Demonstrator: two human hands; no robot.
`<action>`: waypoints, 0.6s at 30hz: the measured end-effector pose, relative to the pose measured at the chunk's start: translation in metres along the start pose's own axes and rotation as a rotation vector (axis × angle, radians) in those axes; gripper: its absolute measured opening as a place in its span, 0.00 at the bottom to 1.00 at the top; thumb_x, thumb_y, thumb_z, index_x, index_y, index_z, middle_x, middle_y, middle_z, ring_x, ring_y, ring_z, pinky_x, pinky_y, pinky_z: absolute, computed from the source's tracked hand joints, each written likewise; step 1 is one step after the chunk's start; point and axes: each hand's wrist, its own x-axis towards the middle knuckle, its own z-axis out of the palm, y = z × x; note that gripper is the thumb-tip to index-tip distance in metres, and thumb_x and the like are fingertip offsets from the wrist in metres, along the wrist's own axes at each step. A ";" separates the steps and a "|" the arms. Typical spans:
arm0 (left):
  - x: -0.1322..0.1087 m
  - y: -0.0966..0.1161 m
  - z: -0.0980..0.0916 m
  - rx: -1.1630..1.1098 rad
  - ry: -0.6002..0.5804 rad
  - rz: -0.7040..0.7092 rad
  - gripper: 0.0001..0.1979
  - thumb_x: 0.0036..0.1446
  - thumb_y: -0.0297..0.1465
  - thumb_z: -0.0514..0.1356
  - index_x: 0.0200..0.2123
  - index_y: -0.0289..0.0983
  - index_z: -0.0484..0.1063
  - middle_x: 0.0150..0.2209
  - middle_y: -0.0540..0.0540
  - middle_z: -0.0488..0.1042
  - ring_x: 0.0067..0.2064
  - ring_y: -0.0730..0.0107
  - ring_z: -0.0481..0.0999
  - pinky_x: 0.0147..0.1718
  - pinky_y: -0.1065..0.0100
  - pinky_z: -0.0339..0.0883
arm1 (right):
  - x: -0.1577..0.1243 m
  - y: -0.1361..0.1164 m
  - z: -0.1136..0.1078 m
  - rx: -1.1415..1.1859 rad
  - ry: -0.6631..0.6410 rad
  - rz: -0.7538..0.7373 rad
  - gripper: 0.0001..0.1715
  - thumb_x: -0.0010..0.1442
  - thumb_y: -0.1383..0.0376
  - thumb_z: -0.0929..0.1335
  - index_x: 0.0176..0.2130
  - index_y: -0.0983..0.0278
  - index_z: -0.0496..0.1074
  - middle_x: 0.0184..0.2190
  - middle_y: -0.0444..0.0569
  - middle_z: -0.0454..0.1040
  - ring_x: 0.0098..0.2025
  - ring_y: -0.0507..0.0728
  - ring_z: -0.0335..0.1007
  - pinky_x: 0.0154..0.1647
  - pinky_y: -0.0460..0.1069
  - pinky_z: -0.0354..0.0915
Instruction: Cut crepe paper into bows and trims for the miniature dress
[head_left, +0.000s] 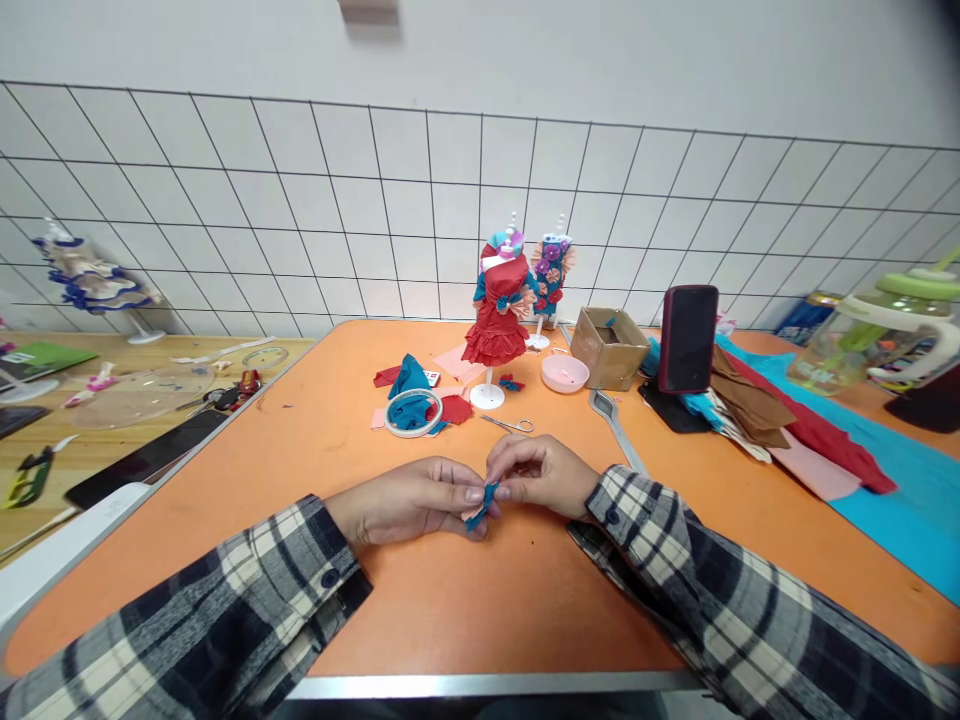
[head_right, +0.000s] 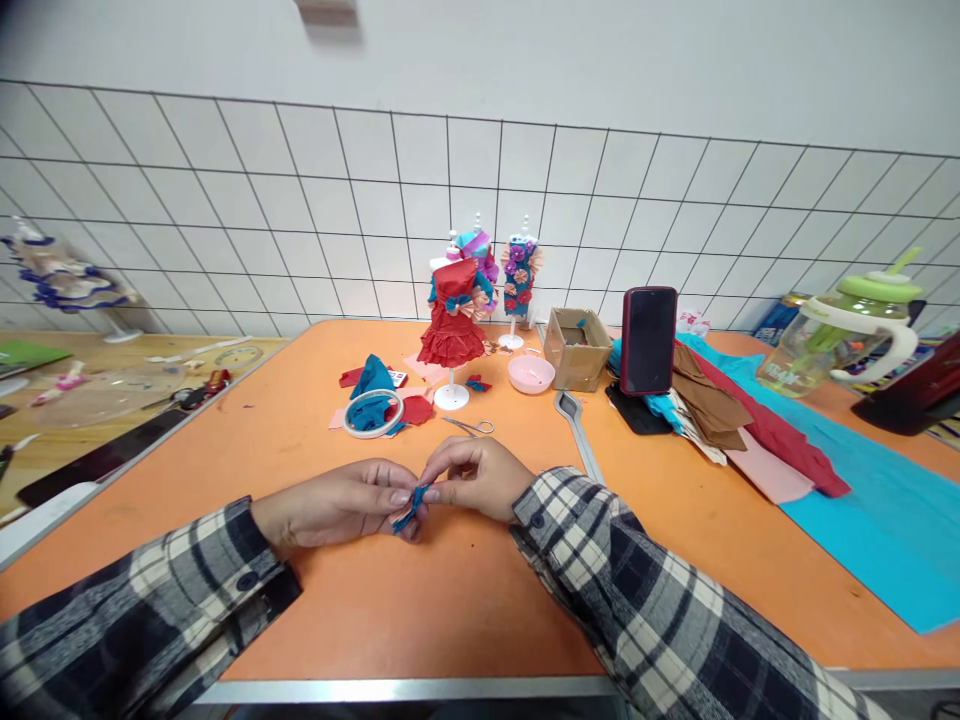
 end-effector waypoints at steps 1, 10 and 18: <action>0.000 0.000 0.000 -0.002 0.008 0.003 0.12 0.49 0.35 0.68 0.34 0.32 0.79 0.32 0.46 0.78 0.33 0.72 0.74 0.40 0.68 0.66 | 0.000 0.000 0.000 -0.015 0.011 0.001 0.21 0.49 0.49 0.73 0.31 0.65 0.76 0.33 0.48 0.71 0.33 0.51 0.65 0.36 0.48 0.62; 0.001 0.005 -0.006 0.053 0.298 0.111 0.13 0.49 0.34 0.69 0.37 0.33 0.79 0.31 0.45 0.78 0.34 0.72 0.73 0.43 0.67 0.68 | -0.008 -0.022 -0.045 -0.712 0.187 0.216 0.15 0.55 0.57 0.68 0.39 0.64 0.74 0.31 0.46 0.72 0.28 0.51 0.63 0.31 0.46 0.58; 0.005 0.004 -0.014 -0.023 0.481 0.150 0.12 0.45 0.32 0.71 0.34 0.32 0.79 0.33 0.46 0.79 0.33 0.74 0.75 0.41 0.71 0.69 | -0.025 -0.011 -0.075 -1.072 0.191 0.281 0.16 0.59 0.58 0.65 0.42 0.65 0.72 0.39 0.52 0.73 0.41 0.58 0.68 0.44 0.51 0.61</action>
